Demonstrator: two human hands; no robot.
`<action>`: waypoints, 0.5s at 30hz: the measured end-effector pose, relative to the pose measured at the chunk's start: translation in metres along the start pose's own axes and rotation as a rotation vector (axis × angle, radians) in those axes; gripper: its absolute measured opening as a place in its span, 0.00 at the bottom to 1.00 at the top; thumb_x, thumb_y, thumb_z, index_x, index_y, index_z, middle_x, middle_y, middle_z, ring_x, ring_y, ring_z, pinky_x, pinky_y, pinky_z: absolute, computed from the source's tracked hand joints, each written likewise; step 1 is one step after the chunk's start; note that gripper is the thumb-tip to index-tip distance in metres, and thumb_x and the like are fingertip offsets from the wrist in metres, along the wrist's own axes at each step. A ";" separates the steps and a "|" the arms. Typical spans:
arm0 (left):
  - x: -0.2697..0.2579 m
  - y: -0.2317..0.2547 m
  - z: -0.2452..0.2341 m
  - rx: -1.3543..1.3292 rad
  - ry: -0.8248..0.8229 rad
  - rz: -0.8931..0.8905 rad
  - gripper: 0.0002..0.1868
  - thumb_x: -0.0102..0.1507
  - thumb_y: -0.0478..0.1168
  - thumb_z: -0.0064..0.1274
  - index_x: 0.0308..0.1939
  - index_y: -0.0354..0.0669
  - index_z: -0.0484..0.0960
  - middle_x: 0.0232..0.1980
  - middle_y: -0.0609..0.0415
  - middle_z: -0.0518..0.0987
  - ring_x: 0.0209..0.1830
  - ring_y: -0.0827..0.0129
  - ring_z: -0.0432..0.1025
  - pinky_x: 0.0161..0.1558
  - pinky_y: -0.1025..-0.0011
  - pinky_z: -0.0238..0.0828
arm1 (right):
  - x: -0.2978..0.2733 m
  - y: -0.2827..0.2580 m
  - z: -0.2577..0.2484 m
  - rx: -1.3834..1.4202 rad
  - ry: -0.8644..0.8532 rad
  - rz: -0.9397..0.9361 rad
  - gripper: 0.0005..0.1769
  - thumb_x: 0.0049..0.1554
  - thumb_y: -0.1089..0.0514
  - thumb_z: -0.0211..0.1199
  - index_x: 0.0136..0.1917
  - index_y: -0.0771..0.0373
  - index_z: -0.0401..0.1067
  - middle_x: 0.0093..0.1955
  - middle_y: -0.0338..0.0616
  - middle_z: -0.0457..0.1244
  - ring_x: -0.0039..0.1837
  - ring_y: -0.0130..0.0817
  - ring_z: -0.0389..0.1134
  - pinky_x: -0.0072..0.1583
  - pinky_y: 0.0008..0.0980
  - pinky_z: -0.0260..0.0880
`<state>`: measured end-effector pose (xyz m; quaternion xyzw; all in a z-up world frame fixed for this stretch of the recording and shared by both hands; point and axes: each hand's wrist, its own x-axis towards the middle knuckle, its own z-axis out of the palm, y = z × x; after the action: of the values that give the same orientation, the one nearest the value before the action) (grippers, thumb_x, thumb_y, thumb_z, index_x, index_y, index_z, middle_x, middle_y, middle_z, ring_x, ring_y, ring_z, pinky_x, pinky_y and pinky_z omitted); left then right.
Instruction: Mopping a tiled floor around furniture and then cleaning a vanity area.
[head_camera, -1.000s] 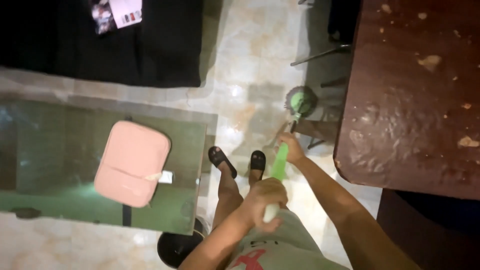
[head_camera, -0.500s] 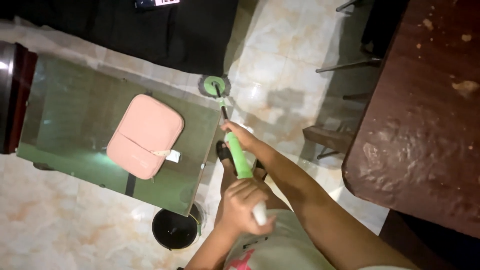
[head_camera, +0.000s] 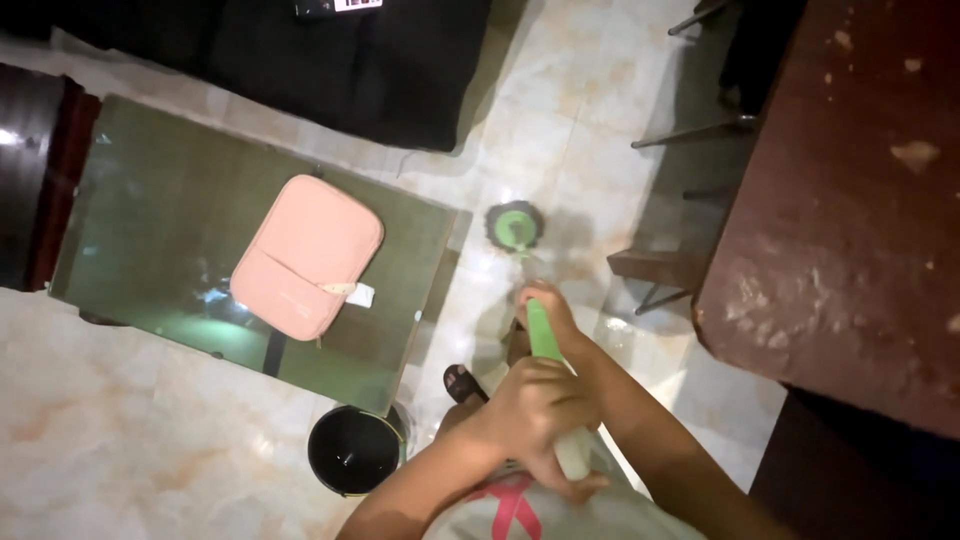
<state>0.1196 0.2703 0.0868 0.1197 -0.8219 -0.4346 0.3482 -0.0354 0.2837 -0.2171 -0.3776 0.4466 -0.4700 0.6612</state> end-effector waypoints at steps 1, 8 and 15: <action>-0.007 0.002 -0.001 -0.063 -0.016 0.019 0.21 0.47 0.53 0.68 0.31 0.43 0.77 0.31 0.55 0.75 0.28 0.59 0.72 0.36 0.64 0.69 | -0.012 -0.006 0.006 -0.328 0.161 -0.183 0.06 0.53 0.71 0.59 0.37 0.65 0.68 0.39 0.45 0.61 0.38 0.34 0.64 0.38 0.30 0.65; -0.126 -0.022 0.031 -0.319 -0.032 -0.035 0.15 0.47 0.44 0.60 0.32 0.43 0.74 0.36 0.51 0.76 0.34 0.54 0.74 0.40 0.63 0.72 | -0.064 0.042 0.008 -0.891 0.496 -0.400 0.10 0.45 0.71 0.65 0.39 0.66 0.66 0.43 0.51 0.63 0.49 0.50 0.67 0.52 0.41 0.69; -0.197 0.029 -0.011 -0.286 0.051 -0.152 0.13 0.46 0.40 0.55 0.33 0.41 0.74 0.36 0.49 0.76 0.38 0.51 0.73 0.44 0.61 0.73 | -0.051 0.109 0.079 -0.819 0.353 -0.454 0.11 0.48 0.66 0.70 0.41 0.64 0.68 0.47 0.53 0.64 0.61 0.56 0.66 0.62 0.47 0.67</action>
<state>0.2736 0.3795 0.0219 0.1417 -0.7311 -0.5689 0.3488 0.0620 0.3686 -0.2807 -0.6085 0.6061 -0.4449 0.2539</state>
